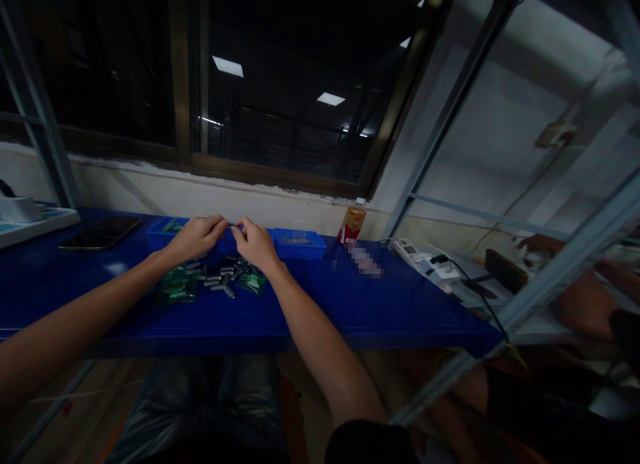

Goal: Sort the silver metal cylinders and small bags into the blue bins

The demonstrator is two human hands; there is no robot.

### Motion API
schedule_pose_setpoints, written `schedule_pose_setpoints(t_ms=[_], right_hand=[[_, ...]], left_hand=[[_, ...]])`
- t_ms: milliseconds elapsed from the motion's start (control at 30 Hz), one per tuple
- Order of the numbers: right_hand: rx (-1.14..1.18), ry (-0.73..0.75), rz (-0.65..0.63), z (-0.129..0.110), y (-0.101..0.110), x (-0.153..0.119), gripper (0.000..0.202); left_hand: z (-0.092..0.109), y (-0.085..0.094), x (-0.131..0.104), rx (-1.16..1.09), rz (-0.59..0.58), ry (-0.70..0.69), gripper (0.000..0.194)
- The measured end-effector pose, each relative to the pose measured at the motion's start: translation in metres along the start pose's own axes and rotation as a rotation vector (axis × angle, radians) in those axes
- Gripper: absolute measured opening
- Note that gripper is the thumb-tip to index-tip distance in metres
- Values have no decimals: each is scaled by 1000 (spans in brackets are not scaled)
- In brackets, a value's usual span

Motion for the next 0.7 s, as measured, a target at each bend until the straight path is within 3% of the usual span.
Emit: schedule_pose_setpoints(t_ms=[167, 467, 700], right_hand=[[-85, -30, 65, 0, 2, 3, 33], [75, -6, 41, -2, 1, 0, 24], [19, 52, -16, -2, 3, 1, 22]], left_hand=[[3, 0, -1, -166, 17, -65, 28], [-3, -4, 1, -19, 22, -62, 29], [-4, -7, 0, 20, -12, -22, 34]])
Point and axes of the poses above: each hand's wrist, its own x-axis towards the middle knuckle, its own y-axis out of the back of the hand, z = x × y, the point moved 1 cm from there along x, towards the middle knuckle, and after that the axes turned 14 degrees about z, right-handed, at the moved point
